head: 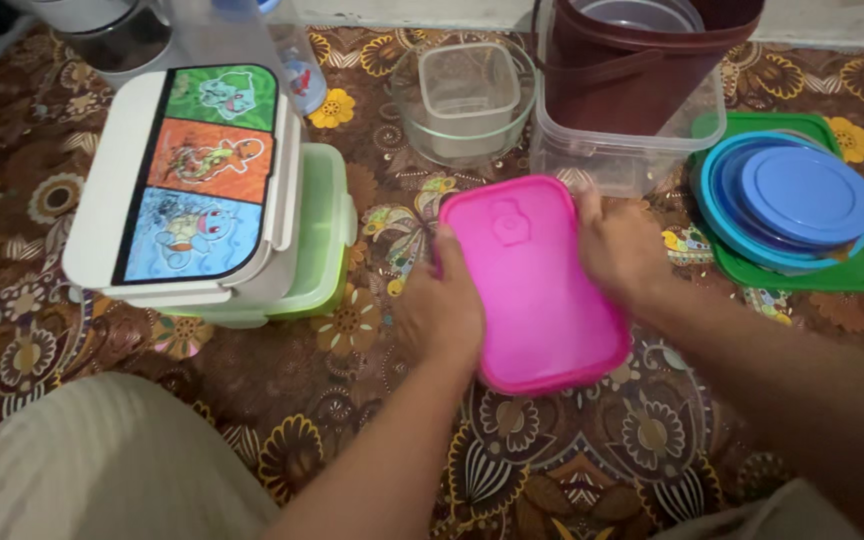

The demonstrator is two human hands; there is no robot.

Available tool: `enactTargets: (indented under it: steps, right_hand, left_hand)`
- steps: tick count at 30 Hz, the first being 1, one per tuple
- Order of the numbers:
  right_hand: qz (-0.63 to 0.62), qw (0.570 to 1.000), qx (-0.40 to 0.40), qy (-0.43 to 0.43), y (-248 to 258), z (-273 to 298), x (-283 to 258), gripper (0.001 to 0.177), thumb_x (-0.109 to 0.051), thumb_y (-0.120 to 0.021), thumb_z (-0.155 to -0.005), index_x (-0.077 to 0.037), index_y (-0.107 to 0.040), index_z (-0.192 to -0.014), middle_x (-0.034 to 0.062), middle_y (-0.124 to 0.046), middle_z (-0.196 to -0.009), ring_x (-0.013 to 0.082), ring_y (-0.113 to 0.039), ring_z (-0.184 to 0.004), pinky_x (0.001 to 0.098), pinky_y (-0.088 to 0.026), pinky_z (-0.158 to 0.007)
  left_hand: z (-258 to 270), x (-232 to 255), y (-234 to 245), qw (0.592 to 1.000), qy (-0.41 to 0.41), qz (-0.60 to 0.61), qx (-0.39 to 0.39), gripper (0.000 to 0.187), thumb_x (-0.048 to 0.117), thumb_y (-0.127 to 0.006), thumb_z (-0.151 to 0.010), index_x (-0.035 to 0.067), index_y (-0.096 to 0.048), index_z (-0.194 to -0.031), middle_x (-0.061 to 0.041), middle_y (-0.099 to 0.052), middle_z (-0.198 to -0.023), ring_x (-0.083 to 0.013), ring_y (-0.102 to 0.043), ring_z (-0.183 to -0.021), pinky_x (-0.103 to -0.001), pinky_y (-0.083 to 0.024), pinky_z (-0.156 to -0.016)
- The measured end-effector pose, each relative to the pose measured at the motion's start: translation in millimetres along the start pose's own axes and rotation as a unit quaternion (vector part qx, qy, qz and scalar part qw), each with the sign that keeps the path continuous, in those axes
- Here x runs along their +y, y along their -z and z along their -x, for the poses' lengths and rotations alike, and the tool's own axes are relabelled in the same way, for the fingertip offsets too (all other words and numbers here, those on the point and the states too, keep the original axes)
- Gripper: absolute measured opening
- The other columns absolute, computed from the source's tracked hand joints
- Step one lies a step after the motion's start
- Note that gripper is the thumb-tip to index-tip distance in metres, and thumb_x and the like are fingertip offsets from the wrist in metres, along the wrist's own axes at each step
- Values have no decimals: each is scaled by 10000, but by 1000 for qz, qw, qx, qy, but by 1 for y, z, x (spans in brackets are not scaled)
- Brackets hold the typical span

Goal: The person opens and closes several plastic containers and water bottles, then stacks them on a patterned floor. They handle a pink container, a white compartmentalized container, a green container, and multiple water bottles, arranging them into neat stacks.

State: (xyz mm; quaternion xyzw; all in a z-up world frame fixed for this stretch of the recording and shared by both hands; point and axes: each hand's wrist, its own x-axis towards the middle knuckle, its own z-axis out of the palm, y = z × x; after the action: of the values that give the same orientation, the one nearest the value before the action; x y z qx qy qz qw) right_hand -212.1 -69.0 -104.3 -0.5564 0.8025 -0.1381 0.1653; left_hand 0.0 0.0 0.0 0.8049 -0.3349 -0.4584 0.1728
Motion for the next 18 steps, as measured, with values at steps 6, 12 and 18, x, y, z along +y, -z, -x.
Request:
enactTargets:
  steps: [6, 12, 18]
  right_hand:
    - [-24, 993, -16, 116, 41, 31, -45, 637, -568, -369, -1036, -28, -689, -1145, 329, -700, -1044, 505, -657, -1032, 554, -494, -947]
    - [-167, 984, -65, 4, 57, 84, -27, 556, -553, -616, -898, -54, -613, -1143, 170, -725, -839, 232, -705, -736, 379, -546, -671]
    - [-324, 900, -158, -244, 68, 126, -17, 639, -585, -650, -887, 0, -692, -1141, 134, -749, -934, 210, -677, -724, 366, -550, -622]
  left_hand:
    - [-38, -6, -15, 950, -272, -19, 151, 712, 613, -586, -870, 113, -527, -1372, -165, -588, -1364, -382, -525, -1270, -531, -409, -1041]
    - [-77, 33, -12, 913, -372, -165, 14, 774, 592, -707, -812, 121, -552, -1407, -216, -608, -1350, -394, -546, -1292, -486, -419, -1087]
    - [-70, 28, 2, 933, -318, -166, -20, 683, 523, -756, -774, 138, -641, -1326, -154, -653, -1324, -338, -620, -1234, -452, -479, -1043]
